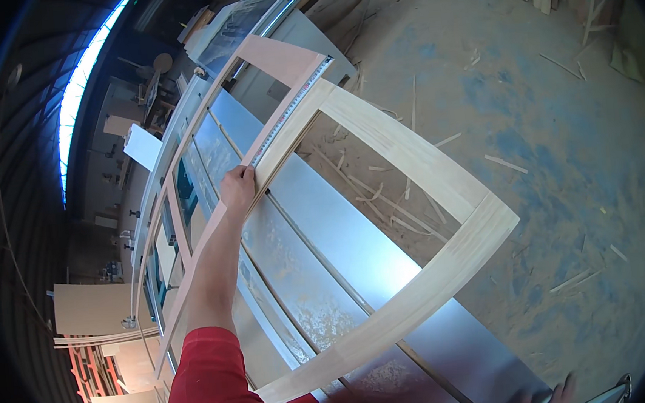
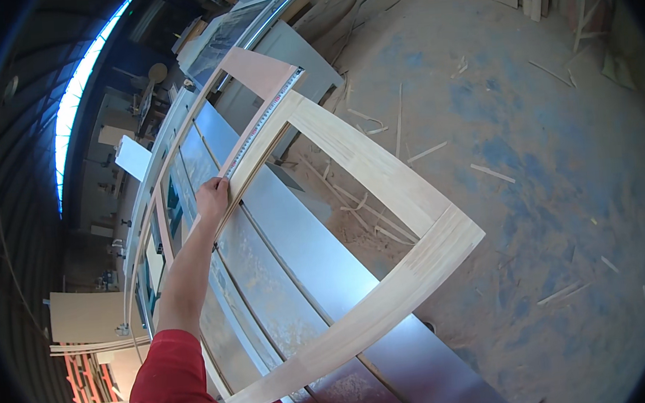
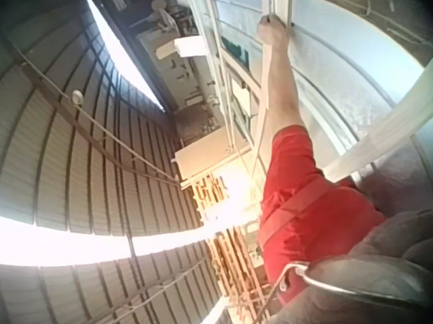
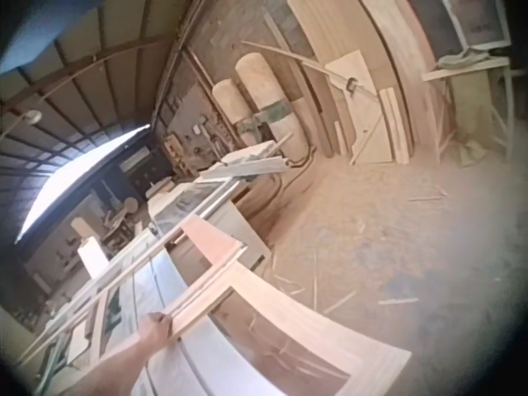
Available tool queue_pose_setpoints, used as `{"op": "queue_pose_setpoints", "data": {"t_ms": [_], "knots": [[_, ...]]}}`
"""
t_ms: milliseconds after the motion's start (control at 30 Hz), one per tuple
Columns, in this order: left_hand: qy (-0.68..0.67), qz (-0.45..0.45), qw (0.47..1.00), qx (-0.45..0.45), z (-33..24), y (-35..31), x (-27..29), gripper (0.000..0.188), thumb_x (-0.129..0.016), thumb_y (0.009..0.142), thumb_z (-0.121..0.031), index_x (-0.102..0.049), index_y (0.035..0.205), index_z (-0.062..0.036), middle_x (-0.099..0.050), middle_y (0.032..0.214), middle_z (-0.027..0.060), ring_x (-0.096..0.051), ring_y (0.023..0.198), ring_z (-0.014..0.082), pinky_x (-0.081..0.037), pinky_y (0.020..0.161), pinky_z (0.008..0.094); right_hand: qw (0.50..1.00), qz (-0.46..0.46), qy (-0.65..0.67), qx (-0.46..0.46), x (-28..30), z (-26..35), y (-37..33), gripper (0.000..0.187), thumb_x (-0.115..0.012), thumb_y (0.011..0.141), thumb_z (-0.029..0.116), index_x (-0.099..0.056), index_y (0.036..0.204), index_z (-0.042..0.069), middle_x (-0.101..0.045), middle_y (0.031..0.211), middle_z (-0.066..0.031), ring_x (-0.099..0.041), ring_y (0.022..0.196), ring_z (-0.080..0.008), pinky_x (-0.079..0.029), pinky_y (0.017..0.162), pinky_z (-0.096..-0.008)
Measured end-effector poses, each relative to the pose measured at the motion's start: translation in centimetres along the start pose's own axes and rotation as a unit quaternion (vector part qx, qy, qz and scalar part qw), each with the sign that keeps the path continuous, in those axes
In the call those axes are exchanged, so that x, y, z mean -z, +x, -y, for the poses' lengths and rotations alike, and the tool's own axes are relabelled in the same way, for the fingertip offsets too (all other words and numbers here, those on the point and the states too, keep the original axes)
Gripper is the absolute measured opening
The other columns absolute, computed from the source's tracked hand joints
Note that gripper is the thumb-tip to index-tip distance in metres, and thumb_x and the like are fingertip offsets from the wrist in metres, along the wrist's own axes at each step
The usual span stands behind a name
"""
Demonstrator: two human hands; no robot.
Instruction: The person cuts a wooden frame using a sliding table saw, places it on a table, and retrieves another wooden frame. They place the wooden frame onto the machine table and measure its dimensions using a tape measure.
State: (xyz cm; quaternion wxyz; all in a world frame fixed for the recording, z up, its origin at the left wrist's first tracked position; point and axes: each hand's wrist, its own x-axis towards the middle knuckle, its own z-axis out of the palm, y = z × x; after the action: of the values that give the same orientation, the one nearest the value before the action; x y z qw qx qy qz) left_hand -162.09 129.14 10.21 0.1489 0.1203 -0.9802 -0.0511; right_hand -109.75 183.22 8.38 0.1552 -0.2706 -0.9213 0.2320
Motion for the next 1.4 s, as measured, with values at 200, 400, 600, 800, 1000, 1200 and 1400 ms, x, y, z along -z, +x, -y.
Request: {"op": "queue_pose_setpoints", "data": {"t_ms": [200, 400, 600, 800, 1000, 1200, 1400], "knots": [[0.001, -0.001, 1.000, 0.011, -0.8, -0.2, -0.3, 0.032, -0.063, 0.092, -0.036, -0.078, 0.102, -0.0095, -0.072, 0.097, 0.0231, -0.069, 0.094, 0.0430, -0.054, 0.085, 0.0479, 0.954, 0.080, 0.085, 0.275, -3.0, 3.9, 16.5, 0.060, -0.060, 0.097, 0.020, -0.037, 0.148, -0.003, -0.046, 0.145, -0.0315, -0.047, 0.130, -0.0506, -0.037, 0.107, -0.0585], [0.001, -0.008, 1.000, 0.001, 0.6, 0.1, -0.6, 0.032, -0.063, 0.092, -0.037, -0.078, 0.102, -0.0097, -0.072, 0.096, 0.0232, -0.069, 0.094, 0.0430, -0.054, 0.085, 0.0480, 0.936, 0.129, 0.297, 0.136, -13.1, 7.3, 22.7, 0.067, -0.065, 0.094, 0.016, -0.035, 0.150, -0.005, -0.053, 0.140, -0.0229, -0.055, 0.125, -0.0311, -0.043, 0.106, -0.0449], [0.006, 0.001, 1.000, 0.002, 0.5, 0.4, -0.7, 0.031, -0.062, 0.093, -0.036, -0.078, 0.102, -0.0101, -0.072, 0.096, 0.0237, -0.068, 0.094, 0.0430, -0.053, 0.085, 0.0481, 0.794, 0.253, 0.542, -0.111, -17.1, 8.9, 22.7, 0.079, -0.075, 0.086, 0.025, -0.037, 0.148, -0.007, -0.057, 0.135, -0.0188, -0.058, 0.121, -0.0256, -0.045, 0.105, -0.0384], [0.010, -0.008, 1.000, -0.002, 0.4, 0.5, -0.8, 0.032, -0.062, 0.094, -0.036, -0.078, 0.103, -0.0096, -0.071, 0.099, 0.0234, -0.068, 0.096, 0.0426, -0.052, 0.087, 0.0473, 0.615, 0.269, 0.720, -0.174, -19.1, 10.5, 22.0, 0.089, -0.080, 0.078, 0.035, -0.038, 0.147, -0.005, -0.062, 0.124, -0.0207, -0.062, 0.118, -0.0257, -0.049, 0.103, -0.0393], [0.027, -0.019, 0.999, -0.016, 0.6, 0.4, -0.7, 0.033, -0.063, 0.093, -0.037, -0.078, 0.102, -0.0092, -0.070, 0.101, 0.0238, -0.067, 0.098, 0.0424, -0.052, 0.088, 0.0470, 0.517, 0.417, 0.729, -0.167, -20.5, 11.5, 18.6, 0.083, -0.077, 0.078, 0.034, -0.043, 0.144, -0.004, -0.064, 0.121, -0.0245, -0.065, 0.113, -0.0328, -0.052, 0.099, -0.0469], [0.027, -0.013, 1.000, -0.010, 0.4, 0.5, -0.9, 0.032, -0.064, 0.092, -0.036, -0.078, 0.101, -0.0083, -0.070, 0.100, 0.0243, -0.067, 0.096, 0.0422, -0.052, 0.088, 0.0468, 0.457, 0.446, 0.756, -0.148, -20.8, 12.1, 19.2, 0.080, -0.076, 0.076, 0.033, -0.047, 0.141, -0.003, -0.064, 0.122, -0.0258, -0.065, 0.113, -0.0366, -0.053, 0.098, -0.0494], [0.027, -0.030, 0.998, -0.037, 0.6, 0.5, -0.9, 0.032, -0.065, 0.092, -0.035, -0.077, 0.100, -0.0071, -0.070, 0.099, 0.0240, -0.068, 0.093, 0.0423, -0.052, 0.087, 0.0466, 0.445, 0.445, 0.759, -0.164, -20.6, 11.3, 20.5, 0.080, -0.076, 0.077, 0.035, -0.047, 0.141, -0.004, -0.065, 0.123, -0.0235, -0.065, 0.115, -0.0354, -0.052, 0.099, -0.0476]]}}
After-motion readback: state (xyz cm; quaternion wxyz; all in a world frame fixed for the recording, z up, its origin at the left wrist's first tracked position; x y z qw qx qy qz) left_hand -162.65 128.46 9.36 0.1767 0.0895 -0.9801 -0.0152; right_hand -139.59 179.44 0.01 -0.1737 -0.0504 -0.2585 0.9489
